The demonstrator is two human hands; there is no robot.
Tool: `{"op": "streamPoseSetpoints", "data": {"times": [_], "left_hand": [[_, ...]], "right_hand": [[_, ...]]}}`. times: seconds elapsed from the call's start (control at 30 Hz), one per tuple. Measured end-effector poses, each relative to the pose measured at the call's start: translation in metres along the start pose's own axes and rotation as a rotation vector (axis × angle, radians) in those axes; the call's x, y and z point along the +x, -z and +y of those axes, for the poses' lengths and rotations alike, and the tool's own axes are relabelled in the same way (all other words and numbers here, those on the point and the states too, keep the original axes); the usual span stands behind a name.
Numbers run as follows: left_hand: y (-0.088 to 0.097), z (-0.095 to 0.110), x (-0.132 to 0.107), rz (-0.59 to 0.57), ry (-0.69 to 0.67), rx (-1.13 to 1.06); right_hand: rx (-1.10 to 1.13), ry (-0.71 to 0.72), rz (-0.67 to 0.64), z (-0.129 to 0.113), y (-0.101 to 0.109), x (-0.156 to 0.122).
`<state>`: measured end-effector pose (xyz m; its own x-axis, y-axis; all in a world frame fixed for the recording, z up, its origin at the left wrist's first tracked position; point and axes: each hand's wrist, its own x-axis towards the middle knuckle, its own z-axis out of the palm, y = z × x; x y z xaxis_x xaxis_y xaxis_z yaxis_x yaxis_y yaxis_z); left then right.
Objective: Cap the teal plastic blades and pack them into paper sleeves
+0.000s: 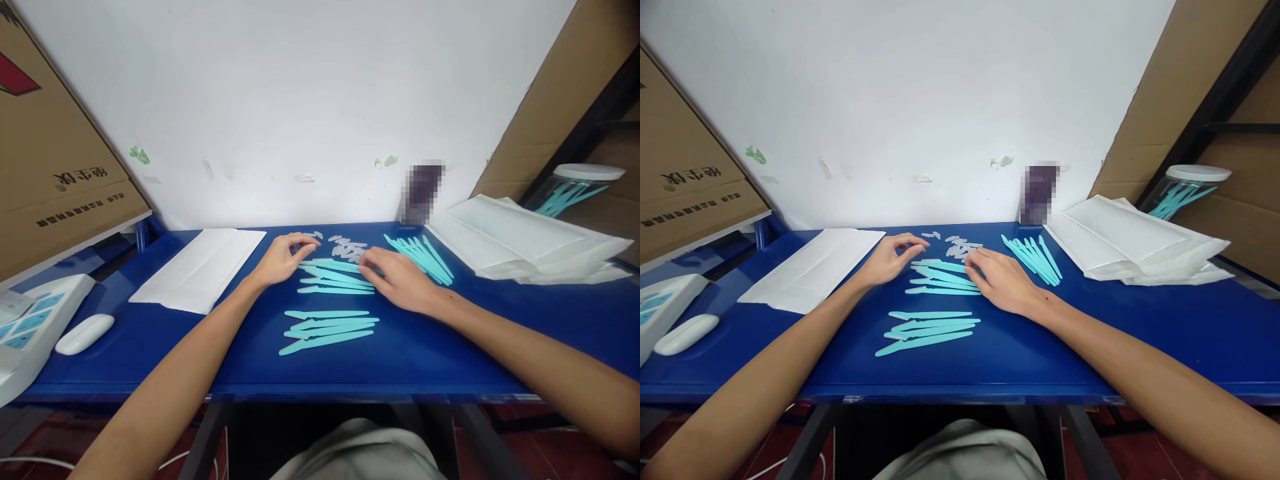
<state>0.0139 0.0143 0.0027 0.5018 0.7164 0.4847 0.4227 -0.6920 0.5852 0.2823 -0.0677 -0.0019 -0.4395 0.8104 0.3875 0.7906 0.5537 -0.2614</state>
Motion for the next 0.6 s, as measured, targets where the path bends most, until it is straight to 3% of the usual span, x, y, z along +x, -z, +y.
{"op": "streamPoseSetpoints", "data": {"times": [0.17,0.23,0.33,0.43,0.6], "left_hand": [[0.007,-0.024,0.0,0.207,-0.047,0.076],[0.005,-0.035,0.009,0.209,-0.037,0.179],[-0.002,-0.053,0.03,0.012,0.001,0.367],[-0.011,-0.066,0.047,-0.212,0.063,0.514],[-0.006,-0.062,0.038,-0.294,0.083,0.633]], "right_hand": [[-0.023,0.027,-0.073,-0.008,-0.006,0.0],[-0.035,0.053,-0.074,-0.014,-0.004,-0.001],[0.012,0.158,-0.114,-0.024,0.001,-0.004],[0.109,0.261,-0.235,-0.031,0.005,-0.008],[0.153,0.288,-0.335,-0.028,0.002,-0.009]]}}
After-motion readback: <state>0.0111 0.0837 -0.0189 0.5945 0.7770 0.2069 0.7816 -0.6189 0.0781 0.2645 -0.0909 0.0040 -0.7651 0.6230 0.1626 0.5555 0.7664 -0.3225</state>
